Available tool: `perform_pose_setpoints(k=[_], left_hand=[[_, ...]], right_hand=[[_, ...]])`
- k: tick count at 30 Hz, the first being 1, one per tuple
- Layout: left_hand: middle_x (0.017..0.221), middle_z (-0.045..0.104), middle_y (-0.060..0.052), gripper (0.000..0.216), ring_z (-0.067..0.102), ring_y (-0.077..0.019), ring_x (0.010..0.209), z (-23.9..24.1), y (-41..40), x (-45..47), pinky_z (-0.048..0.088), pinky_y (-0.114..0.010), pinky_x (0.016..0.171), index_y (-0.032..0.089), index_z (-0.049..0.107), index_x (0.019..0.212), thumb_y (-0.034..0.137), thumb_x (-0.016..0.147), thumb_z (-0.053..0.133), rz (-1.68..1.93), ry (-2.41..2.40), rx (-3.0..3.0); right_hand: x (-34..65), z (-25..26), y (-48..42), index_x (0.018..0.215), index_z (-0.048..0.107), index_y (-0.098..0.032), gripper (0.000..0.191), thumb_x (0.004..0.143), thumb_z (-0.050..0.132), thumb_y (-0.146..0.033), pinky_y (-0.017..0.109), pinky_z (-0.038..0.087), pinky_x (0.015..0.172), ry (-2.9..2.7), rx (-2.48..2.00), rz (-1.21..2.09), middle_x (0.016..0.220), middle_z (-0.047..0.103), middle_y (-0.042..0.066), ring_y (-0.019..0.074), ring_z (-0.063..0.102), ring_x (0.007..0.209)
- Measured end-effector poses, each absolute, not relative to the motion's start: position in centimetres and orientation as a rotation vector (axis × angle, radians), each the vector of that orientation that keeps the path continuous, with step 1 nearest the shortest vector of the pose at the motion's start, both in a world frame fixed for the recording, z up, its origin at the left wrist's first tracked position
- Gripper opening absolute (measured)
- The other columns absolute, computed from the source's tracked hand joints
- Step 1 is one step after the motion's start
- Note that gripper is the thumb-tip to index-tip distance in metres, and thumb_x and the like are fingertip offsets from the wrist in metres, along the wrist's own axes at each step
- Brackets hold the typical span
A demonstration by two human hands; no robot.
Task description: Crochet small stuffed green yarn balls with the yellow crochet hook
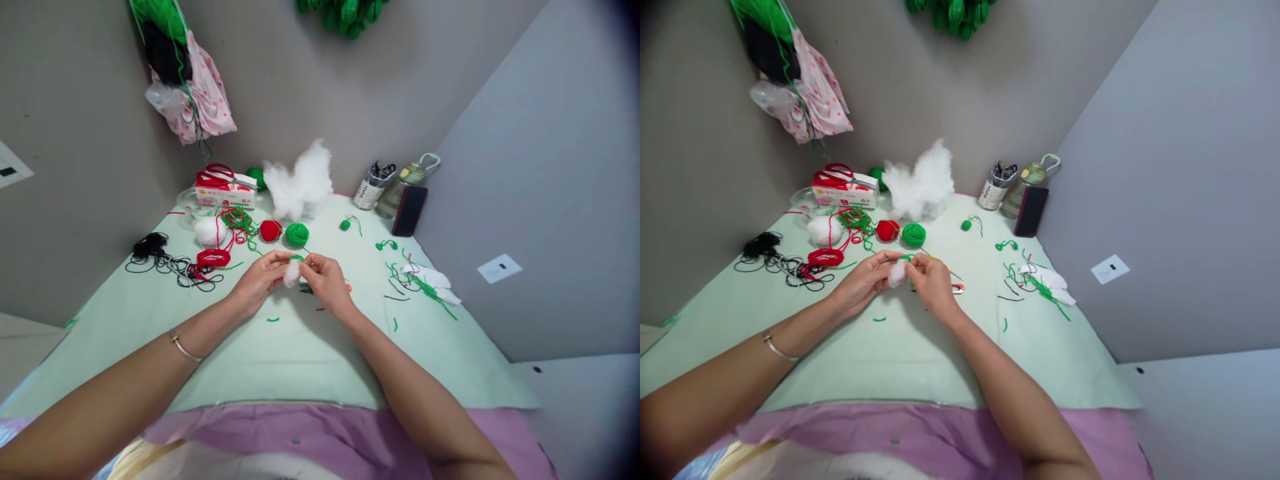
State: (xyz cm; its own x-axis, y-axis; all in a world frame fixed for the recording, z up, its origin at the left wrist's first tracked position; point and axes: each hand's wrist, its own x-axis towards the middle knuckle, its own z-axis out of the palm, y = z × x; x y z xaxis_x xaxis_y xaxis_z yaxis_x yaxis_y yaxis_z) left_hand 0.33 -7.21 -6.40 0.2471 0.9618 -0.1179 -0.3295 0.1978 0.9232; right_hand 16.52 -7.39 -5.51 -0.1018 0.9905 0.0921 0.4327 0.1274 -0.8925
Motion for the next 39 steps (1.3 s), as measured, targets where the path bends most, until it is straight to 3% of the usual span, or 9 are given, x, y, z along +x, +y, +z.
perform_pose_setpoints(k=[5,10,16,20,27,31,39], left_hand=[[0.076,0.067,0.001,0.033,0.060,-0.0149,0.068,-7.4,-7.1,0.7,0.046,-0.027,0.065,0.018,0.063,0.090,0.034,0.067,0.082,1.167,0.946,0.957],[0.075,0.060,0.004,0.029,0.055,-0.0139,0.072,-7.5,-6.9,0.6,0.042,-0.025,0.066,0.020,0.059,0.081,0.027,0.065,0.082,1.271,1.004,1.033],[0.083,0.061,0.002,0.031,0.059,-0.0157,0.077,-6.8,-7.5,0.7,0.049,-0.028,0.071,0.020,0.057,0.086,0.037,0.072,0.078,1.218,0.944,1.035],[0.077,0.060,0.003,0.037,0.060,-0.0150,0.071,-6.8,-7.3,0.5,0.050,-0.028,0.068,0.020,0.054,0.086,0.040,0.069,0.081,1.155,0.927,1.038],[0.070,0.055,0.007,0.033,0.050,-0.0105,0.060,-7.4,-6.5,0.5,0.038,-0.023,0.055,0.021,0.054,0.082,0.025,0.064,0.081,1.241,0.971,1.112],[0.076,0.056,0.006,0.031,0.053,-0.0106,0.063,-7.4,-6.5,0.7,0.042,-0.023,0.058,0.021,0.053,0.080,0.025,0.064,0.080,1.269,0.955,1.131],[0.081,0.061,0.003,0.037,0.063,-0.0153,0.075,-6.8,-7.1,0.3,0.055,-0.031,0.073,0.021,0.053,0.088,0.042,0.073,0.080,1.143,0.884,1.097]], right_hand=[[16.1,-5.1,-8.1,0.066,0.050,-0.022,0.019,0.082,0.051,-0.032,0.025,0.026,0.055,-1.756,-1.344,0.924,0.056,0.043,-0.006,0.0118,0.036,0.055],[15.7,-5.2,-8.1,0.063,0.045,-0.022,0.017,0.077,0.054,-0.029,0.026,0.024,0.054,-1.756,-1.358,0.917,0.054,0.038,-0.007,0.0113,0.032,0.055],[15.8,-6.0,-7.1,0.064,0.049,-0.022,0.017,0.078,0.051,-0.033,0.025,0.025,0.052,-1.687,-1.423,0.891,0.051,0.040,-0.007,0.0111,0.032,0.051],[16.3,-5.4,-7.3,0.063,0.049,-0.022,0.017,0.078,0.052,-0.030,0.025,0.024,0.054,-1.739,-1.423,0.870,0.052,0.042,-0.007,0.0109,0.033,0.052],[16.2,-4.0,-8.6,0.070,0.051,-0.021,0.012,0.081,0.051,-0.027,0.025,0.026,0.057,-1.871,-1.327,0.924,0.056,0.046,-0.007,0.0111,0.036,0.056],[15.9,-4.6,-8.1,0.067,0.050,-0.021,0.014,0.078,0.051,-0.029,0.025,0.024,0.054,-1.811,-1.364,0.936,0.054,0.041,-0.007,0.0108,0.033,0.054],[16.5,-5.6,-7.0,0.063,0.047,-0.022,0.024,0.080,0.055,-0.036,0.025,0.022,0.054,-1.744,-1.446,0.861,0.053,0.040,-0.006,0.0109,0.034,0.054]])
